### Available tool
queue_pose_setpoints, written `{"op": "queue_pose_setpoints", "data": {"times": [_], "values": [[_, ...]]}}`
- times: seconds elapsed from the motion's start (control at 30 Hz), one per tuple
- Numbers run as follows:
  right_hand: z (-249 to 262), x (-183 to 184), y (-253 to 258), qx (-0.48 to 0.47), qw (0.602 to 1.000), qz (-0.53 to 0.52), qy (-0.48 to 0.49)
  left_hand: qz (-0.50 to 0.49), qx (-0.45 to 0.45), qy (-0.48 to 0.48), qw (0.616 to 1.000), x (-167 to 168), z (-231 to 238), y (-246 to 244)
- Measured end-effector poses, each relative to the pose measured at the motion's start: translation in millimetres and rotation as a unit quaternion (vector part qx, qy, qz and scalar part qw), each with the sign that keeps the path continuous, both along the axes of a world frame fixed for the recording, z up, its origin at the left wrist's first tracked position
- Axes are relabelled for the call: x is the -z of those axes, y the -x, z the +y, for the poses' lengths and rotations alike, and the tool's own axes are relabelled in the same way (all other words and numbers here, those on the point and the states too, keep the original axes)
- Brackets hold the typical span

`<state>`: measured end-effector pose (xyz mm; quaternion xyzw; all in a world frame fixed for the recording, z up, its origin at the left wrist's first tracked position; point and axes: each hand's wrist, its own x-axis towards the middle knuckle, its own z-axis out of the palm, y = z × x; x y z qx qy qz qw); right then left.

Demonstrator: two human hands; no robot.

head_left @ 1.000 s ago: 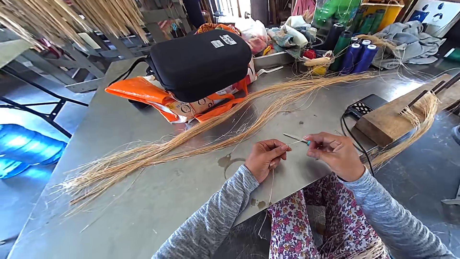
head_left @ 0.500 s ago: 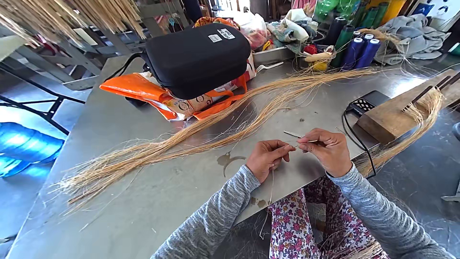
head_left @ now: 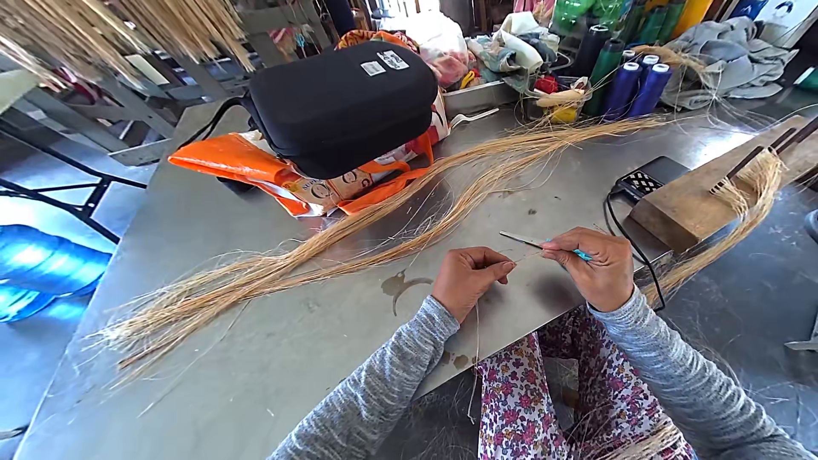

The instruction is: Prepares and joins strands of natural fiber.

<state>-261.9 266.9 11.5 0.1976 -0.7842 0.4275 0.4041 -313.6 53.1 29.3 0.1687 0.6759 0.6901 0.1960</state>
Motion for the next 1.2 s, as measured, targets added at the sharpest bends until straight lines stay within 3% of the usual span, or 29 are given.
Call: {"op": "queue_pose_setpoints", "data": {"times": [0.33, 0.6, 0.77, 0.97, 1.2], "values": [[2, 6, 4, 0.036, 0.995, 0.026, -0.085, 0.165, -0.017, 0.061, 0.984, 4, -2, 1], [2, 6, 3, 0.060, 0.993, 0.013, -0.103, 0.229, -0.011, 0.086, 0.970, 8, -2, 1], [9, -2, -2, -0.023, 0.994, -0.074, -0.072, 0.268, -0.013, 0.102, 0.958, 10, -3, 3], [12, -2, -16, -0.049, 0.988, -0.124, -0.071, 0.335, 0.010, 0.099, 0.937, 15, -3, 2], [23, -15, -53, -0.167, 0.970, -0.167, 0.049, 0.457, 0.041, 0.070, 0.886, -2, 0, -31]]}}
